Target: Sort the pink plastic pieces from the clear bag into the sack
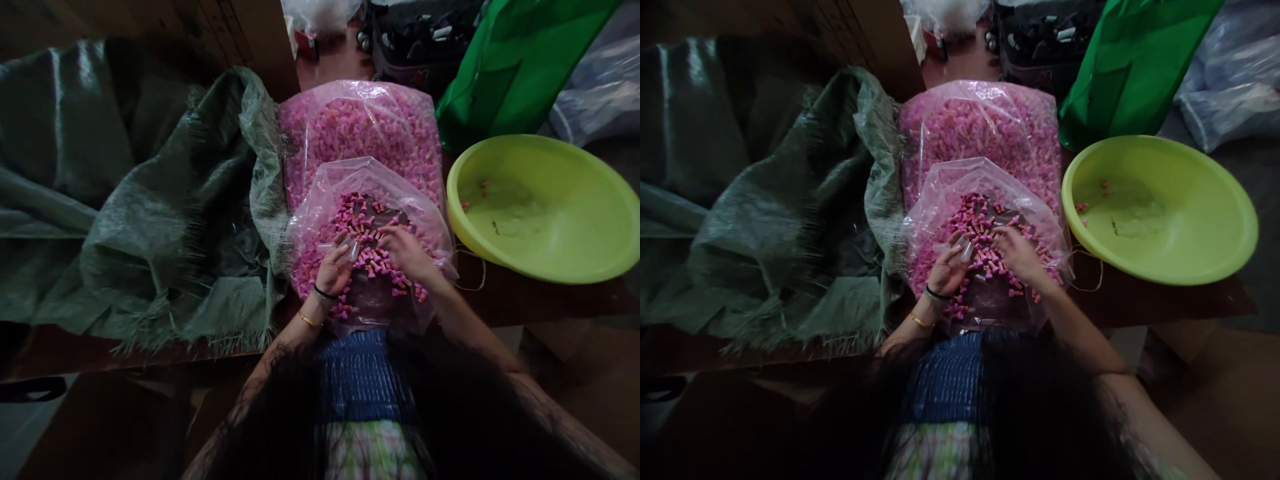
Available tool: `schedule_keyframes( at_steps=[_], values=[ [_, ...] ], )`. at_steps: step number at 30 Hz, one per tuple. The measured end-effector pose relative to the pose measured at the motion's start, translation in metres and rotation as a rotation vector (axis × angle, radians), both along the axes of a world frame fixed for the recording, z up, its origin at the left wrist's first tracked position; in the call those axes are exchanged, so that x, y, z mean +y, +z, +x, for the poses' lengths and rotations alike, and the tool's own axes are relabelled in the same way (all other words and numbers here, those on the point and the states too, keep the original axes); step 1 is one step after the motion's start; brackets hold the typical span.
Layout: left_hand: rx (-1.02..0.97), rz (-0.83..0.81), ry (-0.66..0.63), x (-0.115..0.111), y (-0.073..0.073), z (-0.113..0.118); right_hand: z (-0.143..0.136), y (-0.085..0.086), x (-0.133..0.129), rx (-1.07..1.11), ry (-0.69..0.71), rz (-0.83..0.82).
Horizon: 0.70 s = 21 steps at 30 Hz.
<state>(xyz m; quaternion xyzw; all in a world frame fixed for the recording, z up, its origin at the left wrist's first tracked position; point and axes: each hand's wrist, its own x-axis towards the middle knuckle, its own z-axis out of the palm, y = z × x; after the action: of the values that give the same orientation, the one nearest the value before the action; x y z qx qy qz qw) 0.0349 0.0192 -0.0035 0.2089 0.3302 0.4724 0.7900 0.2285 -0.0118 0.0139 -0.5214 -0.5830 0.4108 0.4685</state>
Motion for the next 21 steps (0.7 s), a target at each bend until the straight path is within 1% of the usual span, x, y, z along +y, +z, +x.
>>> schedule_keyframes(
  at_steps=[1,2,3,4,5,6,8,10,11,13,15,16,18,20,21],
  values=[
    [0.035,0.077,0.028,-0.005,0.001,0.006,-0.031,-0.009,0.003,0.052,-0.017,-0.034],
    [0.073,0.153,0.062,-0.009,0.002,0.012,-0.055,-0.016,0.006,0.104,-0.034,-0.044],
    [0.102,0.227,0.094,-0.013,0.004,0.018,-0.073,-0.02,0.009,0.143,-0.065,-0.031],
    [0.114,0.294,0.123,-0.016,0.006,0.022,-0.083,-0.022,0.011,0.179,-0.093,-0.017],
    [0.107,0.347,0.148,-0.017,0.008,0.025,-0.086,-0.022,0.013,0.2,-0.112,0.004],
    [0.086,0.382,0.165,-0.017,0.01,0.026,-0.085,-0.021,0.015,0.203,-0.122,0.026],
    [0.044,0.395,0.175,-0.012,0.012,0.024,-0.073,-0.015,0.016,0.143,-0.116,0.058],
    [0.058,0.371,0.136,-0.003,0.013,0.018,-0.06,-0.01,0.016,-0.019,-0.097,0.081],
    [0.083,0.355,0.086,0.001,0.013,0.014,-0.054,-0.008,0.015,-0.13,-0.084,0.091],
    [0.136,0.32,-0.06,0.007,0.01,0.007,-0.048,-0.007,0.014,-0.344,-0.049,0.113],
    [0.161,0.248,-0.16,0.01,0.007,0.005,-0.047,-0.008,0.013,-0.466,0.011,0.133],
    [0.157,0.192,-0.17,0.009,0.006,0.006,-0.048,-0.009,0.013,-0.475,0.044,0.138],
    [0.124,0.067,-0.148,0.006,0.005,0.01,-0.051,-0.01,0.013,-0.402,0.076,0.141],
    [0.051,-0.024,-0.142,0.002,0.006,0.014,-0.056,-0.01,0.012,-0.297,0.046,0.145],
    [0.004,-0.037,-0.138,-0.001,0.008,0.015,-0.059,-0.01,0.01,-0.261,0.016,0.145]
  ],
)
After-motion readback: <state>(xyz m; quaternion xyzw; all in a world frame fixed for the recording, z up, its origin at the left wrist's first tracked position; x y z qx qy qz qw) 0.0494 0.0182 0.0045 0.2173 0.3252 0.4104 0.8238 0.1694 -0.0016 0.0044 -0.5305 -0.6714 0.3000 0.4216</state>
